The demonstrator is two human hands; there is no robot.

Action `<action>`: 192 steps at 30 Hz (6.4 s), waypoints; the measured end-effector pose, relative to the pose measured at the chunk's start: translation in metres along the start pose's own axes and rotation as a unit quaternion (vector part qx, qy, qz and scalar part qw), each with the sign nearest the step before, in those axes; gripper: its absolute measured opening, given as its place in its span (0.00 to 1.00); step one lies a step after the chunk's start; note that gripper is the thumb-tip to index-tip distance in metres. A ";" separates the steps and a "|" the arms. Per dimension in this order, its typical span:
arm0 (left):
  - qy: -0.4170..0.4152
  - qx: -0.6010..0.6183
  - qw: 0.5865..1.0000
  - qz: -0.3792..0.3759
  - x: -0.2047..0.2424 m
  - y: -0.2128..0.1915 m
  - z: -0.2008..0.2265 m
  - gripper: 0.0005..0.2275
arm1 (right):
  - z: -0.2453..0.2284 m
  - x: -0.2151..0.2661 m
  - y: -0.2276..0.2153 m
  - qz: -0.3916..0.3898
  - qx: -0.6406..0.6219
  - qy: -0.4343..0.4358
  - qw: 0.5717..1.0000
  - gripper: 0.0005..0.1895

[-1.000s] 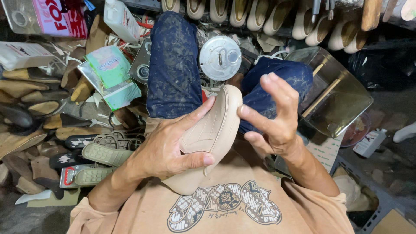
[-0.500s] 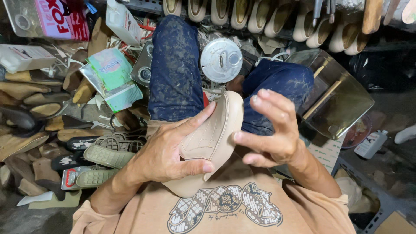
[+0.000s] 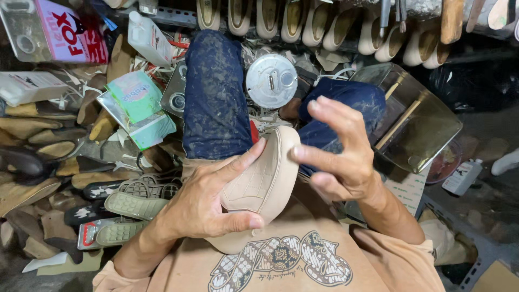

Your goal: The person holds a beige shoe and repeatedly rubs its sole and sides with their fingers. They rotate the shoe to access different areas and occasionally reach for a container on the workbench.

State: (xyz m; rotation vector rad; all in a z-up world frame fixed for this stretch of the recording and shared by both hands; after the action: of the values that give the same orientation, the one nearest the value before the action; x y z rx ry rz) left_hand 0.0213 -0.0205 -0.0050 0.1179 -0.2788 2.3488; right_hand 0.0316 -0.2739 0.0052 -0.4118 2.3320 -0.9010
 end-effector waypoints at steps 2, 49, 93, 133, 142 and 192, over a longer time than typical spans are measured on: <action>0.007 0.001 1.000 0.007 0.000 0.000 0.000 0.43 | 0.001 -0.005 -0.001 -0.007 -0.001 0.034 0.999 0.23; -0.091 0.340 0.922 0.160 -0.019 -0.022 -0.039 0.36 | 0.159 -0.102 -0.006 -0.115 0.454 0.084 0.880 0.38; -0.103 0.193 0.974 0.062 0.006 0.015 0.000 0.33 | -0.023 0.058 0.045 0.045 0.037 -0.083 0.995 0.17; -0.135 0.165 0.975 0.056 0.001 0.014 -0.004 0.33 | -0.027 0.043 0.030 -0.052 0.024 -0.049 0.997 0.24; -0.115 0.172 0.977 0.046 0.000 0.015 -0.003 0.34 | -0.014 0.047 0.026 -0.063 0.003 -0.065 0.996 0.23; -0.082 0.441 0.857 0.252 -0.023 -0.010 -0.053 0.34 | 0.138 -0.086 -0.012 -0.083 0.400 0.095 0.908 0.35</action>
State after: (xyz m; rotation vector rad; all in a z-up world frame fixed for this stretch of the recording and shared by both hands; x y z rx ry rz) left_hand 0.0440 -0.0167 -0.0591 0.7662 0.8149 2.8013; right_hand 0.1856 -0.3108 -0.0320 -0.1702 1.8708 -1.9309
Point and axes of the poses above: each hand's wrist, its own x-axis away from the middle knuckle, its own y-axis out of the palm, z = x × y, the point moved 3 cm from there along -x, towards the middle knuckle, and after that the axes turned 5 degrees about x, right-handed, at the moved point
